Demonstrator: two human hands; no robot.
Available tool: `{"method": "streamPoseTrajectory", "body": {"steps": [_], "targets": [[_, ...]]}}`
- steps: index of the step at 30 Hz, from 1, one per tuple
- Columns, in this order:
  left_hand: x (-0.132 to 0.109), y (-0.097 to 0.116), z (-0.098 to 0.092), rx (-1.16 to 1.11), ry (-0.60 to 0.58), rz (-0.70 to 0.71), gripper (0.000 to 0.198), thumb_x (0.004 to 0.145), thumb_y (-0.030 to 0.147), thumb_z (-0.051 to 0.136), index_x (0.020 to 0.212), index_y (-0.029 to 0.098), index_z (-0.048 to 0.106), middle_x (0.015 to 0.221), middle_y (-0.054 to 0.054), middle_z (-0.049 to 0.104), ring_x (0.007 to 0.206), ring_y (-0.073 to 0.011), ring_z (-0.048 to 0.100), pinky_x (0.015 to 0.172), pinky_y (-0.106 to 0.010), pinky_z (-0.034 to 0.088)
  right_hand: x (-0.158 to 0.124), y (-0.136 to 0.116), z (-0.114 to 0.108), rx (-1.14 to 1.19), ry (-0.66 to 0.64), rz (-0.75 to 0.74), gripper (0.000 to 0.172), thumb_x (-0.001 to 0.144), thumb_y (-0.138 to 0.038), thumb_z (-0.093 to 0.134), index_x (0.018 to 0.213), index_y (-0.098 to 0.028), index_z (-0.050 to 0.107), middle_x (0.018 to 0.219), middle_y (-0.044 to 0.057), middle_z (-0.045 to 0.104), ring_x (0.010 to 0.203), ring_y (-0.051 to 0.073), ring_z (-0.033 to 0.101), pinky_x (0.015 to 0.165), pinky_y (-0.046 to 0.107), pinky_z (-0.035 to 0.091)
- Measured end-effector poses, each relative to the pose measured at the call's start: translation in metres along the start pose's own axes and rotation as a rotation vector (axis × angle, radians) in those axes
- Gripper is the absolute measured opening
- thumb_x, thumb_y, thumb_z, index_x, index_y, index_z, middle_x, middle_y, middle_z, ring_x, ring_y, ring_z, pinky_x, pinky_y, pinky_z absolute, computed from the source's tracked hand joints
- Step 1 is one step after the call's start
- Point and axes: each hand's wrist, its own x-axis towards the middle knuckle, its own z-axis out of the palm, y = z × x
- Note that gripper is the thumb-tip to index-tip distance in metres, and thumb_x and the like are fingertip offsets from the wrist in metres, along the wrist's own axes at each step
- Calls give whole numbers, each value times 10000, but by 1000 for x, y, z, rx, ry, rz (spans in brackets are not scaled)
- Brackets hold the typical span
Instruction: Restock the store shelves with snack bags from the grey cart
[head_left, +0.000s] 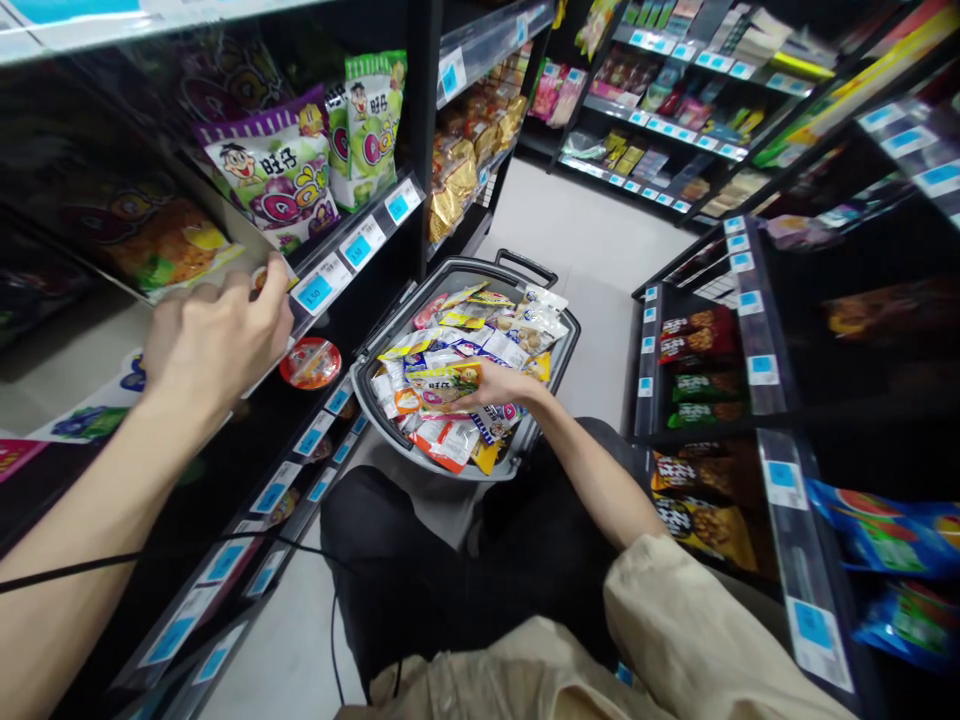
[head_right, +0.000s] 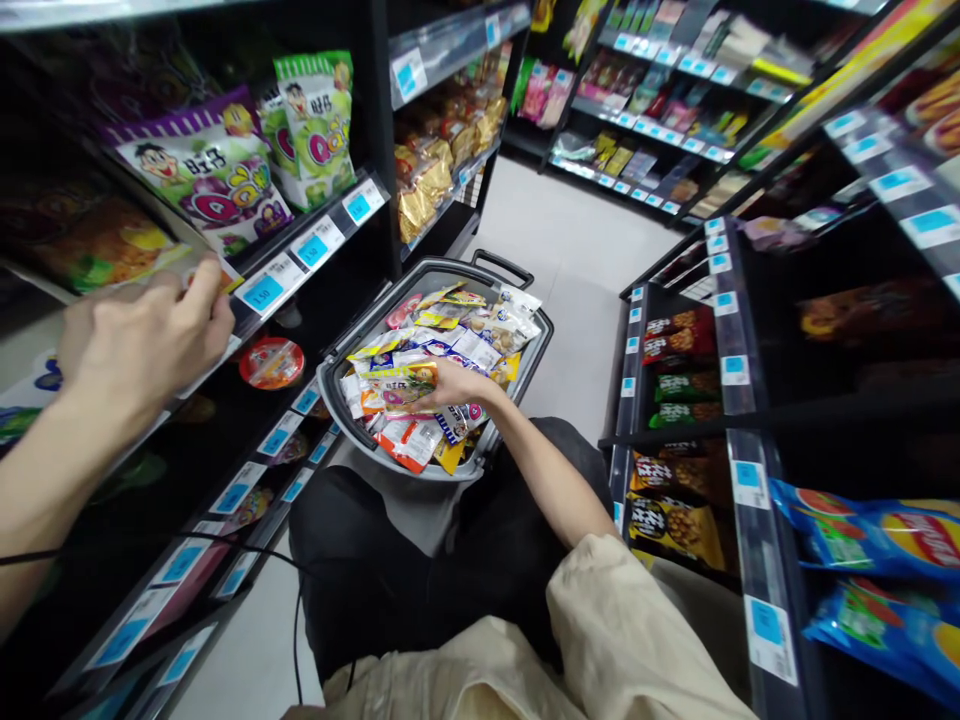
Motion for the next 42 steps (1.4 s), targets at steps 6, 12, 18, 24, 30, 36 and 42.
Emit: {"method": "streamPoseTrajectory", "body": {"steps": [6,12,18,24,30,36,42], "targets": [[-2,1,-4,-27,15,-3,607,1052,321,81,1577,144,329,1068,-205,638,891,-362,688,726,-442,534,7,-1,4,308,275,58,447,768,-423,841,1118,-181,706,1160,85,754,1070,276,708,1018,462,568],[-2,0,-3,8,33,17,597,1055,323,99,1570,130,330,1000,-180,646,872,-357,692,733,-437,542,19,-6,11,803,664,148,524,761,-531,830,1124,-189,667,1145,106,758,982,267,743,953,458,611],[-1,0,-3,2,13,-3,617,1052,339,81,1589,141,313,996,-183,648,868,-368,693,723,-452,544,17,-5,10,827,647,144,524,756,-572,823,1089,-194,679,1143,98,762,1107,296,713,1002,475,587],[-1,1,-3,7,23,5,624,1049,340,68,1579,141,331,987,-180,645,859,-355,691,731,-442,538,16,-10,9,858,648,175,554,719,-570,850,1094,-203,674,1169,105,759,1108,304,711,1018,498,579],[-1,-1,-2,46,27,19,598,1047,339,114,1572,143,321,984,-164,643,834,-320,684,709,-386,516,19,-4,9,822,647,215,563,723,-591,827,1098,-204,663,1161,107,757,1102,309,705,953,487,601],[-2,0,-4,66,31,15,587,1046,346,112,1566,144,296,969,-149,638,837,-309,685,697,-365,498,23,3,7,795,667,167,525,766,-580,791,1115,-227,620,1050,61,753,960,251,708,868,411,607],[-4,1,-4,6,16,-2,608,1048,357,78,1565,154,328,1020,-174,645,891,-349,693,733,-412,531,2,5,-4,889,639,104,448,936,-613,543,1157,-230,617,662,-63,474,438,96,313,509,258,424]]}}
